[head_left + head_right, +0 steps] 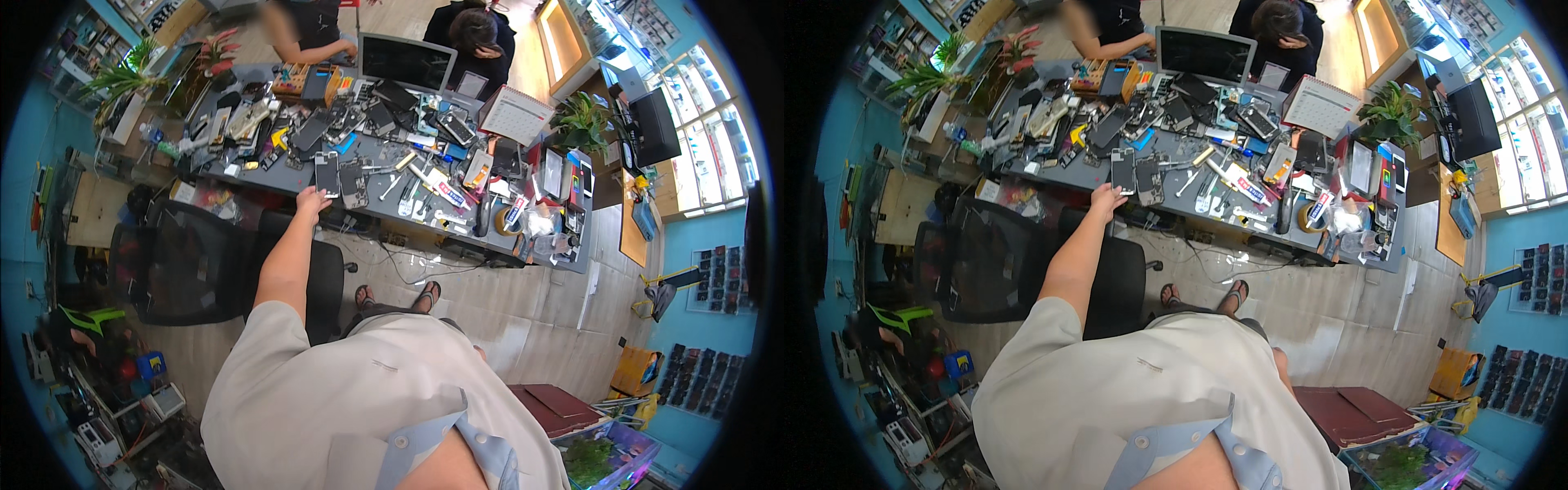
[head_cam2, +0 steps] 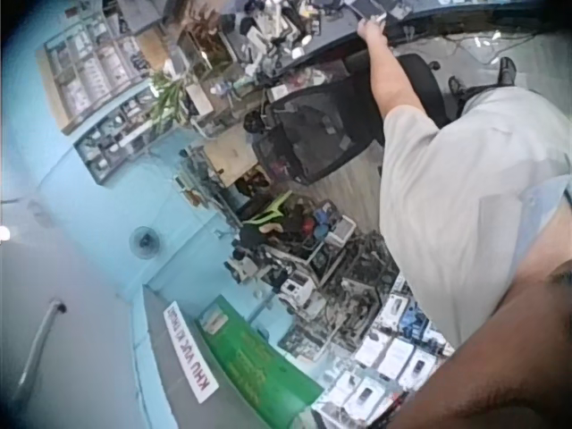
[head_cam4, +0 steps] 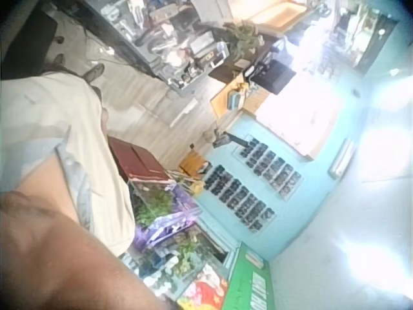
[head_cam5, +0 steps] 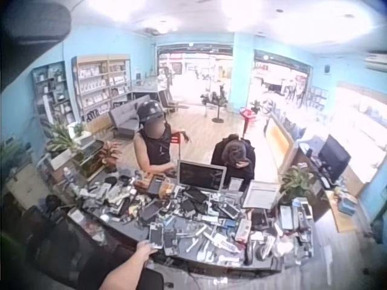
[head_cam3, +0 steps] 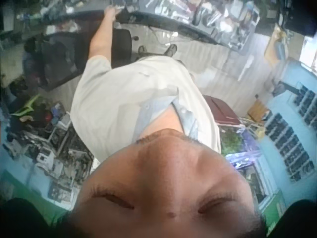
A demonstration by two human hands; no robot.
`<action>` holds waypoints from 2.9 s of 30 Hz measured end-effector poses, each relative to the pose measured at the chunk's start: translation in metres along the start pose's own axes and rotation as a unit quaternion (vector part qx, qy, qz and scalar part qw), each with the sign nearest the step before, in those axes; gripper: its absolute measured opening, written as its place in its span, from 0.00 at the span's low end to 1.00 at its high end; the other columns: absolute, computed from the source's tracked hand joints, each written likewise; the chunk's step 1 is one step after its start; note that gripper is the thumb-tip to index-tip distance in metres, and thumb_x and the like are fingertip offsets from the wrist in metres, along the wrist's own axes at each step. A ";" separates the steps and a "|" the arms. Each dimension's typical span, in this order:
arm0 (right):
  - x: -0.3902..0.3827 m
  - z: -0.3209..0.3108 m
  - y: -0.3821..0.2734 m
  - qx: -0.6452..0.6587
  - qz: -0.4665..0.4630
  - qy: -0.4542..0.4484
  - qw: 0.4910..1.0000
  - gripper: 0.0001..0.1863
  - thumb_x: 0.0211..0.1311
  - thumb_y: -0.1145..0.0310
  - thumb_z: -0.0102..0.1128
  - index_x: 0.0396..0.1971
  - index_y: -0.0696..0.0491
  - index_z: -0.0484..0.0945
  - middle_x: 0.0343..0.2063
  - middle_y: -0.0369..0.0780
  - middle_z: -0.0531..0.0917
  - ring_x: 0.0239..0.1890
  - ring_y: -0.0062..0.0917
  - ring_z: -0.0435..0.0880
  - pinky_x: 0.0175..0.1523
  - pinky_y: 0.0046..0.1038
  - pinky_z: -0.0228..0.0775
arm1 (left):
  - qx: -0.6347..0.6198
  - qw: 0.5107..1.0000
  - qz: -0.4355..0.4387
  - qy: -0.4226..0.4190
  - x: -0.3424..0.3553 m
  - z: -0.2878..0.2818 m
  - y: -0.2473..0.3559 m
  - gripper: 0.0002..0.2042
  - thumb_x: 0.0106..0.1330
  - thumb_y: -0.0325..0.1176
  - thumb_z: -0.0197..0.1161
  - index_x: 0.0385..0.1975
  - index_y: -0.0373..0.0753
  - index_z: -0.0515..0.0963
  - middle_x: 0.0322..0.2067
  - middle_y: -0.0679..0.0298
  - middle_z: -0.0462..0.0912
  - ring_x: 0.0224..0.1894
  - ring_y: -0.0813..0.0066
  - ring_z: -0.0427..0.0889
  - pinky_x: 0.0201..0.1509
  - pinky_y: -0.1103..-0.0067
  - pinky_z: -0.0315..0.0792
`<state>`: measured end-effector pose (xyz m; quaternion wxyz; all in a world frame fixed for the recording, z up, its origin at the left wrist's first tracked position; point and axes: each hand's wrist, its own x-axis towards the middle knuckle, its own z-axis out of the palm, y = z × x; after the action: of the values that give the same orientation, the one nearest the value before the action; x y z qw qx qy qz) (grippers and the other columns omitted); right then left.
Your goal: The person uses a heat gun to apply heat to a disassembled mobile phone on a cluttered workbench. They then handle the phone and other components, moving them around the workspace.
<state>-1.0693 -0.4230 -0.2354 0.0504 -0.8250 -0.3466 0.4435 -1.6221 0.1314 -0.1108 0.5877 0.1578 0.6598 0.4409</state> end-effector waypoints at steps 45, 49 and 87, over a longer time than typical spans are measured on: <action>0.061 -0.024 -0.064 -0.147 -0.092 -0.093 0.980 0.20 0.72 0.54 0.66 0.43 0.57 0.93 0.43 0.50 0.95 0.46 0.42 0.94 0.51 0.41 0.83 | 0.310 0.893 0.268 0.184 -0.055 -0.037 -0.063 0.33 0.71 0.36 0.76 0.72 0.41 0.67 0.54 0.48 0.83 0.56 0.44 0.85 0.64 0.54 0.78; 0.092 -0.039 -0.072 -0.192 -0.128 -0.117 0.966 0.20 0.72 0.54 0.66 0.44 0.57 0.93 0.43 0.50 0.95 0.46 0.41 0.94 0.51 0.41 0.83 | 0.331 0.911 0.210 0.126 -0.123 -0.055 -0.129 0.29 0.72 0.34 0.72 0.70 0.40 0.68 0.56 0.43 0.84 0.60 0.38 0.84 0.65 0.51 0.78; 0.310 -0.062 -0.233 -0.547 -0.474 -0.317 0.613 0.32 0.77 0.40 0.59 0.46 0.59 0.92 0.49 0.58 0.92 0.56 0.56 0.90 0.57 0.49 0.81 | 0.054 0.920 -0.193 0.336 -0.538 0.014 -0.504 0.19 0.73 0.48 0.64 0.40 0.35 0.92 0.34 0.52 0.93 0.33 0.56 0.95 0.37 0.61 0.89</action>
<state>-1.0308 -0.0424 -0.3231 -0.3201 -0.2281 -0.8623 0.3194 -1.3139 -0.5369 -0.1535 0.3956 -0.0987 0.8590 0.3097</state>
